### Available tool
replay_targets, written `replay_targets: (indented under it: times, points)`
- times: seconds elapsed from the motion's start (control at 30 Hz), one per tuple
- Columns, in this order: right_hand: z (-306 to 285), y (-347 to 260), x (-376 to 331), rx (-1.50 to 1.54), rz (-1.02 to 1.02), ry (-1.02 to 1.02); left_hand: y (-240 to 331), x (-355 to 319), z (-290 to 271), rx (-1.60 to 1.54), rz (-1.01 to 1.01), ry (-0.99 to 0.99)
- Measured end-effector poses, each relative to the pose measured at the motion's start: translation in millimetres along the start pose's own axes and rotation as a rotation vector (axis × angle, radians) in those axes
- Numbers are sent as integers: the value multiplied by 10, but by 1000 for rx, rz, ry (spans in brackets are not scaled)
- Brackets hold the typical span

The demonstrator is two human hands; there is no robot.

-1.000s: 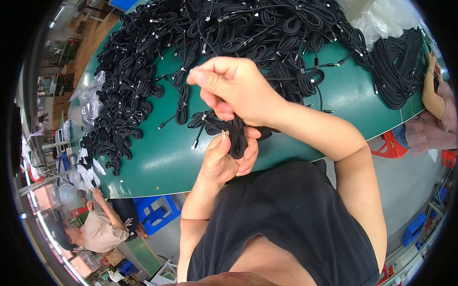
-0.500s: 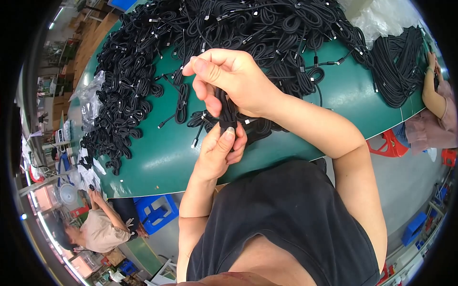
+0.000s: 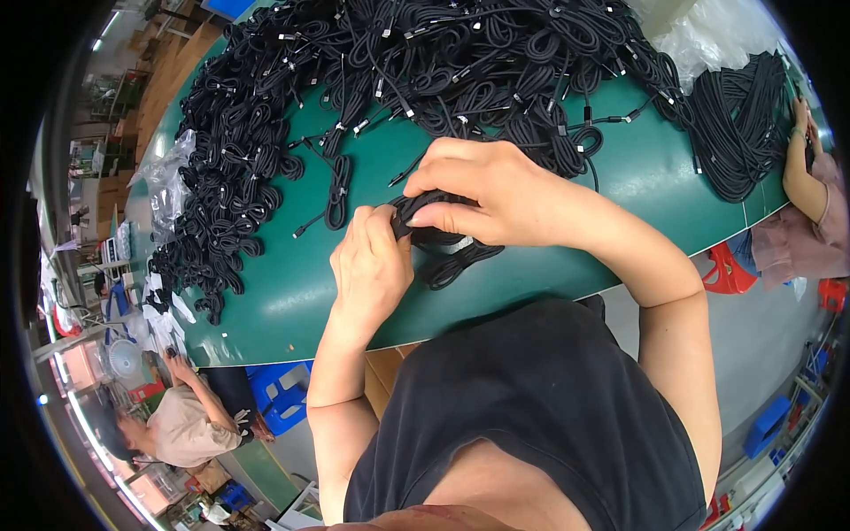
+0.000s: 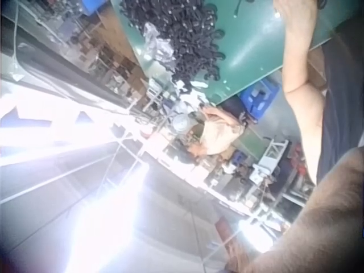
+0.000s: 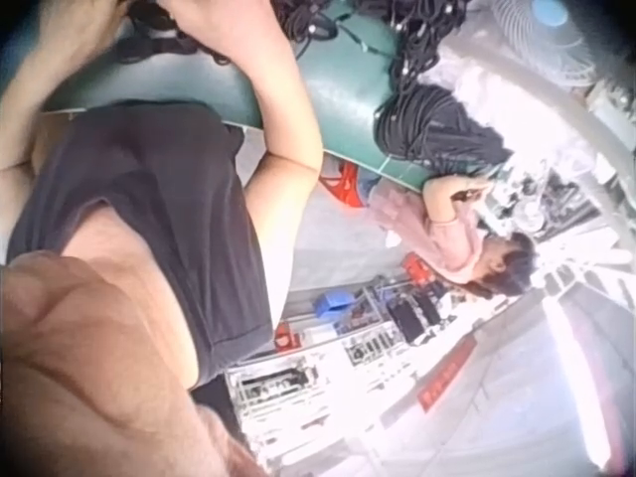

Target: Bundling and organizing black electronic cables at a factory workstation.

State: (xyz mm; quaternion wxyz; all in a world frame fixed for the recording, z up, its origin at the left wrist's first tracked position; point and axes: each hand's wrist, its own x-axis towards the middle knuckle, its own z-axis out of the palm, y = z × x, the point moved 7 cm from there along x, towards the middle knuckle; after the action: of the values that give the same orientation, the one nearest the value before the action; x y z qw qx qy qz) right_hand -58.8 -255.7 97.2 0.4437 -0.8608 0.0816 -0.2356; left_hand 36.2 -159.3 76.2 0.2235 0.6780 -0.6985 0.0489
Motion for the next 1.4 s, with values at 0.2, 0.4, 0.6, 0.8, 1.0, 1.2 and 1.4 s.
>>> replay_targets:
  times: [0.2,0.4,0.6,0.8,1.0,1.2,1.4]
  points:
    - [-14,30,-40,-9,-33,42,18,52,-27,94,80,-27]
    - [-11,44,-27,108,8,127,-45,141,-118,114,126,-152]
    - [-32,128,-119,273,109,541,-438,27,-164,-824,-425,102]
    - [137,-263,-68,-202,-260,451,-31,166,265,-1841,-555,139]
    - [-20,-167,-40,-270,-57,485,-99,70,332,-1662,-541,34]
    - [51,-165,-32,-240,-68,433,-93,71,223,-809,-297,150]
    - [49,-4,-9,-117,47,441,-130,47,234,-724,-352,69]
